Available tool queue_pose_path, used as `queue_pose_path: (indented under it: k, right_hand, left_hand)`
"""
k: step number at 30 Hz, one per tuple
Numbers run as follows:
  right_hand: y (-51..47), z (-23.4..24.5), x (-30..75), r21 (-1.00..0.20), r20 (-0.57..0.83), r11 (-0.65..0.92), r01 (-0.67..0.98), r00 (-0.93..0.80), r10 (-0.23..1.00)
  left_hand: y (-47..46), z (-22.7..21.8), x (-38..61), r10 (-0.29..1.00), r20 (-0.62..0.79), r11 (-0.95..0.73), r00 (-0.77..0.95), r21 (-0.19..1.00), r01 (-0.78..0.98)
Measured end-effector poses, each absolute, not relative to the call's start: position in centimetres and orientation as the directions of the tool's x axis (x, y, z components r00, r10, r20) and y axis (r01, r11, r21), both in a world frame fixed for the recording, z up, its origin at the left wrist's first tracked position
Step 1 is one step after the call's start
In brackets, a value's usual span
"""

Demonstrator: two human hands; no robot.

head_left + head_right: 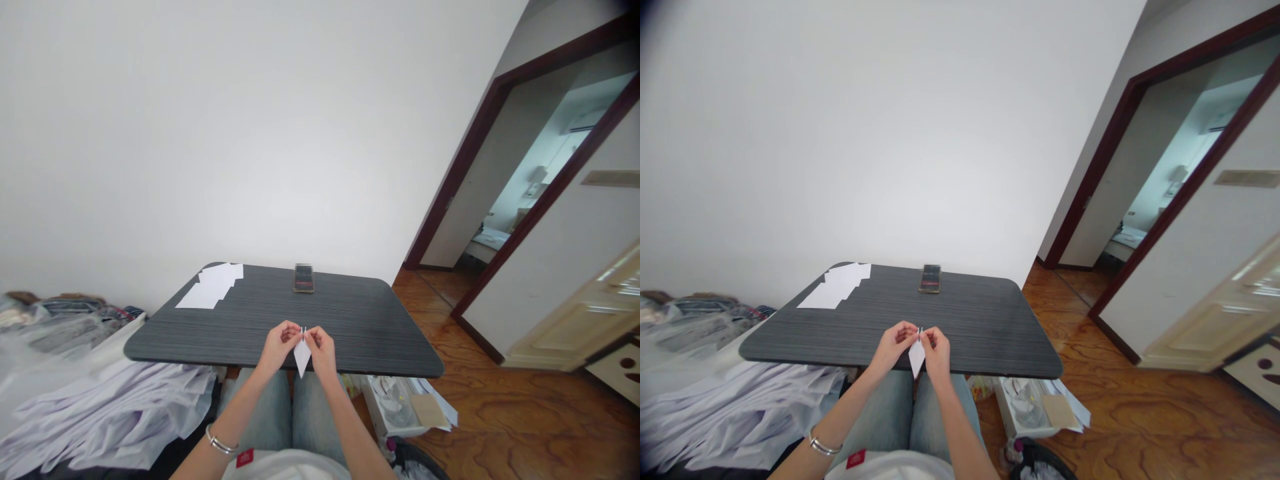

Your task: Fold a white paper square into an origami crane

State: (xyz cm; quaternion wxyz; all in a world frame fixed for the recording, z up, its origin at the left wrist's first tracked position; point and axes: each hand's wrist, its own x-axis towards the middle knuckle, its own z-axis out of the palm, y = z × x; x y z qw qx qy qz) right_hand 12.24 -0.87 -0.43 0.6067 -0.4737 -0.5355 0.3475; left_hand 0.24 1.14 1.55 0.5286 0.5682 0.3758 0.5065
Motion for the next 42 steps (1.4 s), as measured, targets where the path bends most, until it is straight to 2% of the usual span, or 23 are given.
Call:
queue_pose_path:
  k: [16,18,21,23,25,33,38,42]
  right_hand:
    - [-1.1,-0.2,12.3,-0.946,0.288,0.308,-0.096,0.179,0.941]
    - [-1.2,-0.1,12.3,-0.95,0.242,0.265,-0.168,0.145,0.959]
    - [-1.6,0.3,12.4,-0.949,0.123,0.118,-0.291,0.001,0.992]
    - [-2.1,0.8,12.5,-0.952,0.06,0.024,-0.304,-0.11,0.992]
    - [-2.4,1.2,12.6,-0.956,0.022,-0.02,-0.292,-0.139,0.99]
    - [-3.0,2.8,13.5,-0.945,0.033,0.014,-0.328,-0.052,0.998]
    - [-3.3,3.4,13.6,-0.949,-0.007,-0.017,-0.315,-0.034,0.999]
    - [-3.4,3.5,13.6,-0.952,0.012,0.002,-0.305,-0.033,0.999]
  left_hand:
    - [0.8,2.3,-0.2,0.945,0.176,-0.138,0.276,0.979,-0.151]
    - [0.7,2.5,-0.2,0.953,0.189,-0.154,0.237,0.975,-0.162]
    - [0.6,2.9,-0.2,0.963,0.234,-0.206,0.131,0.959,-0.193]
    - [0.5,3.2,-0.3,0.963,0.261,-0.239,0.073,0.946,-0.22]
    - [0.4,3.5,-0.4,0.958,0.278,-0.257,0.065,0.938,-0.234]
    - [0.6,4.6,-2.4,0.89,0.273,-0.226,0.366,0.96,-0.166]
    - [0.6,5.3,-3.1,0.872,0.245,-0.219,0.424,0.97,-0.109]
    - [0.1,6.1,-3.3,0.868,0.223,-0.183,0.443,0.974,-0.132]
